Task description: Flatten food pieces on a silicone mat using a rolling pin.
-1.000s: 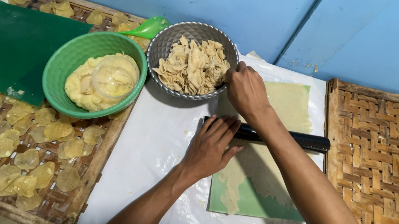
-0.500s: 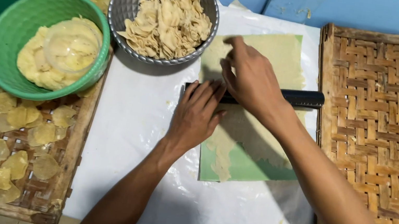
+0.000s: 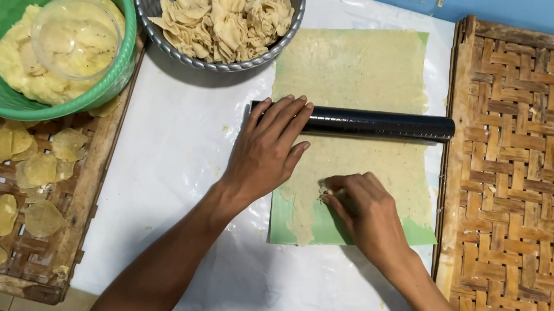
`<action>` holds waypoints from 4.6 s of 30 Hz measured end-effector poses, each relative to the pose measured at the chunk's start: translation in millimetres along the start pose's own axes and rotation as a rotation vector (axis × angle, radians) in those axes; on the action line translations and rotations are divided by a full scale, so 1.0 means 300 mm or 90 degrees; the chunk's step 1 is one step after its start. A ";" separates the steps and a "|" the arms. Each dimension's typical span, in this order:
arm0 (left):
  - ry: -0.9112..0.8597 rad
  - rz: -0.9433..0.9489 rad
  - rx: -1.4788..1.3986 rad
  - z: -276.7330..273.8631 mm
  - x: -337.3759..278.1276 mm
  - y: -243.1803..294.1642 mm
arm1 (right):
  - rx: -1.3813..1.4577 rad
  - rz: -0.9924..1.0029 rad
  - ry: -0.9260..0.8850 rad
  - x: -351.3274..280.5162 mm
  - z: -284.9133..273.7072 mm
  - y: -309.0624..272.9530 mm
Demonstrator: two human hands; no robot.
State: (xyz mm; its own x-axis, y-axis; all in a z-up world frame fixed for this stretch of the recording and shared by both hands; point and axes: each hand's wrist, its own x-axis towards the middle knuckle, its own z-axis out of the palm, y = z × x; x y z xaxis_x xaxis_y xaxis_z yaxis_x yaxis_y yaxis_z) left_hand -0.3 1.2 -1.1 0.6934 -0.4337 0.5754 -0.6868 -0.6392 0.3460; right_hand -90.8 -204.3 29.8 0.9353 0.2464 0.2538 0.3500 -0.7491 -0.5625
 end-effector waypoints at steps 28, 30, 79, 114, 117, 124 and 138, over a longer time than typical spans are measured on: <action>-0.077 0.069 0.076 -0.182 -0.089 0.098 | 0.069 0.046 0.127 -0.098 -0.141 -0.020; -0.108 0.086 0.082 -0.184 -0.119 0.107 | -0.064 -0.110 0.242 -0.034 -0.193 -0.028; -0.147 -0.074 0.153 -0.118 -0.103 0.196 | -0.321 0.110 -0.086 -0.015 -0.047 0.079; -0.095 0.074 0.119 -0.303 -0.219 0.302 | -0.187 -0.045 0.044 -0.171 -0.117 -0.083; -0.134 0.039 0.137 -0.237 -0.255 0.275 | -0.231 -0.039 -0.014 -0.160 -0.058 -0.012; -0.155 -0.078 0.212 -0.165 -0.142 0.242 | -0.338 0.016 -0.081 0.018 -0.030 0.046; -0.203 -0.107 0.265 -0.123 -0.128 0.213 | -0.306 0.043 -0.120 0.049 -0.037 0.039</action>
State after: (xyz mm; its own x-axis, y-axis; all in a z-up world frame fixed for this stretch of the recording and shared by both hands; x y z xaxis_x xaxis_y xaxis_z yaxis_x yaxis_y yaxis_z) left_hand -78.8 0.5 26.1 0.8623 -0.4331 0.2624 -0.4612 -0.8856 0.0540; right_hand -73.6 -216.2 35.5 0.9636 0.2608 0.0584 0.2665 -0.9540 -0.1370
